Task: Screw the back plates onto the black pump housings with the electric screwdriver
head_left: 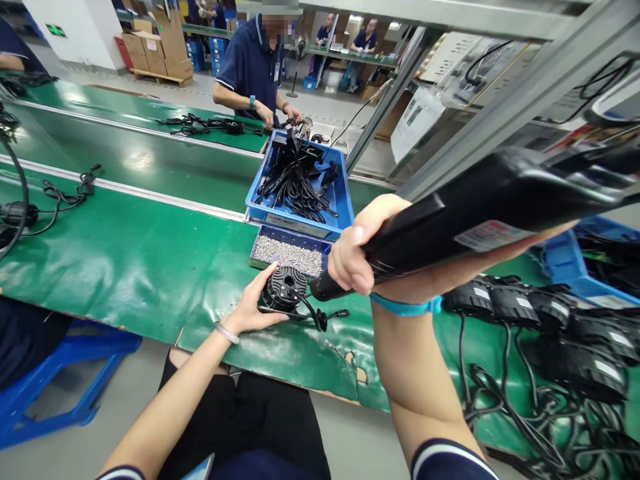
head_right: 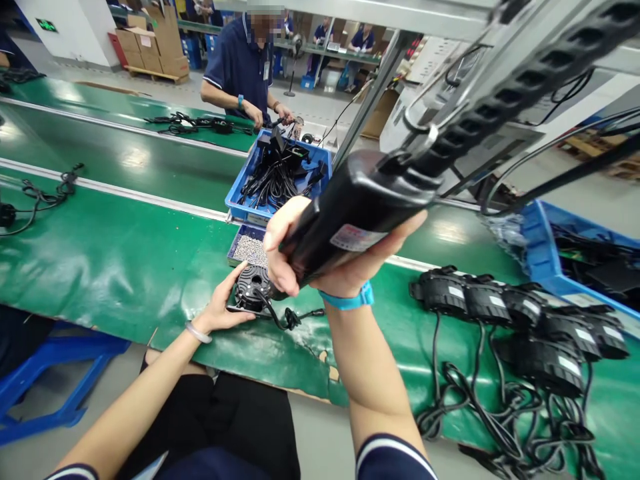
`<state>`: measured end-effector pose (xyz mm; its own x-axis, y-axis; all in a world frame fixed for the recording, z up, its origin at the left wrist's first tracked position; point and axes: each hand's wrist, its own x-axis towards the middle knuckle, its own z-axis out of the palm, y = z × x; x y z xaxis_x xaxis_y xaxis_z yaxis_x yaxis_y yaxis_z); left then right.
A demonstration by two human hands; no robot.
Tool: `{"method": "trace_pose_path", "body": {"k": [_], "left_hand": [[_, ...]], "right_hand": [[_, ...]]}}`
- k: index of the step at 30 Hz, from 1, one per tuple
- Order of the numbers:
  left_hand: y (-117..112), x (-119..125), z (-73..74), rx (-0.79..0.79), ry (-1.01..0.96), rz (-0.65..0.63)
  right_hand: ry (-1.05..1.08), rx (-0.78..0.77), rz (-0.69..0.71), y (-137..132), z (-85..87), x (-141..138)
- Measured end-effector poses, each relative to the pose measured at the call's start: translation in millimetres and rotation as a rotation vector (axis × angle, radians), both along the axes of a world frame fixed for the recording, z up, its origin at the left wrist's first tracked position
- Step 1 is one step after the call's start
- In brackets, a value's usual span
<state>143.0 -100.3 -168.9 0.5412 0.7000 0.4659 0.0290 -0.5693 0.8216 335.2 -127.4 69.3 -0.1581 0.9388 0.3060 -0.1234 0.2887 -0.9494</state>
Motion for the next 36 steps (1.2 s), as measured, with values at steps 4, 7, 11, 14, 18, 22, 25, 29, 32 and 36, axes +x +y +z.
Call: {"method": "trace_pose_path", "body": {"k": [4, 7, 11, 14, 18, 22, 25, 29, 32, 36], "left_hand": [[1, 2, -3.9, 0.04, -0.018, -0.01], [3, 3, -5.0, 0.08, -0.04, -0.012], [5, 4, -0.6, 0.1, -0.052, -0.059], [6, 4, 4.2, 0.091, -0.087, -0.066], [6, 6, 8.2, 0.086, -0.13, -0.099], [6, 6, 6.7, 0.079, -0.159, -0.097], [3, 7, 3.1, 0.075, -0.154, -0.064], [-1, 8, 0.2, 0.091, -0.169, -0.051], [-3, 9, -0.7, 0.104, -0.181, -0.049], [-2, 8, -1.9, 0.102, -0.187, -0.056]], "right_hand": [[-0.098, -0.041, -0.032, 10, -3.6, -2], [-0.015, 0.001, -0.105, 9, -1.7, -12], [0.023, 0.088, -0.282, -1, -2.6, -23], [0.027, 0.112, -0.364, -8, -6.1, -25], [0.085, 0.106, -0.395, -13, -7.9, -26], [0.226, 0.096, -0.345, -13, -5.1, -27], [0.279, 0.054, -0.323, -13, -1.8, -28], [0.32, 0.007, -0.29, -17, -0.5, -24], [0.313, -0.028, -0.254, -20, -0.3, -19], [0.316, -0.04, -0.207, -23, -1.1, -21]]}}
